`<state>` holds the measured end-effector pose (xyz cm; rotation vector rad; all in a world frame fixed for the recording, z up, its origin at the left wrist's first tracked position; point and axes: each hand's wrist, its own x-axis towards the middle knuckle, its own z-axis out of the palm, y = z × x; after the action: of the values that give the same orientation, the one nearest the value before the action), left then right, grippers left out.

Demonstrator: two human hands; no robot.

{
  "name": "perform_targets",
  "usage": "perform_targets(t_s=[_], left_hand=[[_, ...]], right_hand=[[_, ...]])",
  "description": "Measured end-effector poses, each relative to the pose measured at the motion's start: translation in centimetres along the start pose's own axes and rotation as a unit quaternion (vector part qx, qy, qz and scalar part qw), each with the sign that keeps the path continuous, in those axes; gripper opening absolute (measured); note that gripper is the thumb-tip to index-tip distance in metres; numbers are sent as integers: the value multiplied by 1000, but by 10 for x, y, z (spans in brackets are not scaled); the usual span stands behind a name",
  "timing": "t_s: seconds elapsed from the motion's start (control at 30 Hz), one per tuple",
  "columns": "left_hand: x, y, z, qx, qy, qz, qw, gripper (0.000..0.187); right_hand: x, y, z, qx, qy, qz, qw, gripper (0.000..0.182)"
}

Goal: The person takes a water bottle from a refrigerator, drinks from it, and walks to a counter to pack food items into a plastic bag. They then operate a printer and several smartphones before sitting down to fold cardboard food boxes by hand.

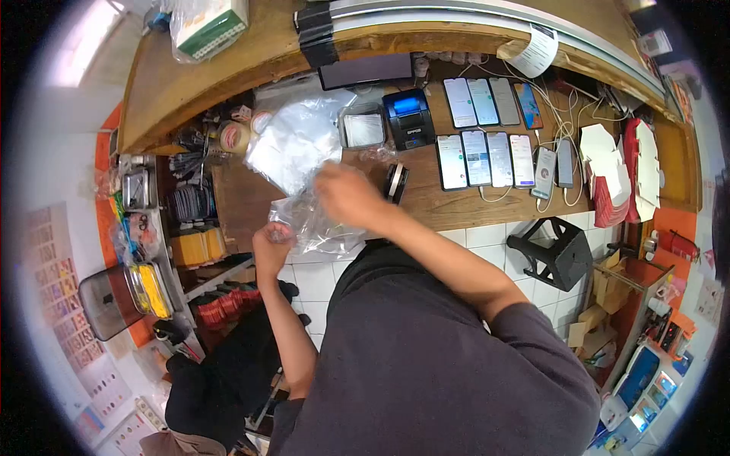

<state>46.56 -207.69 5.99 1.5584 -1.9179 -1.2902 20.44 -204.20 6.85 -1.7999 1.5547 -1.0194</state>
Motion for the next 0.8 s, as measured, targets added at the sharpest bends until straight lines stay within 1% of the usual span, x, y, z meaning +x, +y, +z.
perform_targets(t_s=[0.03,0.07,0.1,0.13,0.17,0.2,0.23,0.27,0.3,0.33,0.37,0.4,0.43,0.47,0.5,0.53,0.57,0.6,0.63,0.7,0.77,0.8], left_hand=[[-4,19,2,5,0,4,1000,15],[-10,37,3,11,25,37,999,18],[-16,52,2,18,49,70,996,21],[-22,61,0,19,77,106,991,25],[-28,60,-7,23,78,109,991,25],[-36,59,-14,37,104,137,984,24],[-45,56,-20,50,131,163,977,24],[-54,57,-29,136,118,107,978,13],[-60,52,-30,135,121,105,978,13],[-65,43,-29,247,146,80,955,20],[-68,33,-27,356,167,53,918,32],[-70,18,-26,357,168,50,918,32],[-71,-1,-26,352,133,-5,926,47],[-73,-10,-29,347,99,-60,931,64],[-74,-6,-27,350,103,-64,929,64],[-72,1,-18,327,98,-79,937,72],[-71,4,-15,301,94,-93,945,82],[-70,-26,-14,332,92,-23,939,92],[-70,-19,-13,331,94,-26,939,92],[-62,0,-5,272,130,-23,953,91],[-61,15,-5,258,144,-56,954,92],[-59,18,-5,294,147,-61,943,88]], right_hand=[[11,-3,24,-21,-38,-47,998,26],[21,-9,28,-42,-163,-3,986,25],[29,-15,29,-63,-286,41,955,24],[30,-6,42,-104,-359,53,926,22],[29,6,60,-145,-430,65,889,20],[23,18,72,-145,-427,63,890,20],[9,30,82,-155,-408,98,894,20],[-4,37,88,-165,-390,133,896,19],[-16,37,94,-166,-392,130,896,19],[-29,34,98,-207,-267,95,936,22],[-38,34,103,-242,-137,60,959,26],[-28,18,81,-231,-245,72,939,36],[-23,6,66,-228,-247,69,939,36],[-19,-4,53,-201,-296,79,931,38],[-15,-16,43,-172,-345,87,919,41],[-14,-29,34,-169,-346,81,919,41],[-15,-42,24,-131,-317,71,936,42],[-17,-52,16,-93,-290,62,950,42],[-20,-60,7,-93,-293,59,950,42],[-30,-67,-7,-29,-208,-23,977,36],[-48,-42,-5,-46,-166,-33,984,34],[-47,-38,-14,-63,-195,14,979,33]])
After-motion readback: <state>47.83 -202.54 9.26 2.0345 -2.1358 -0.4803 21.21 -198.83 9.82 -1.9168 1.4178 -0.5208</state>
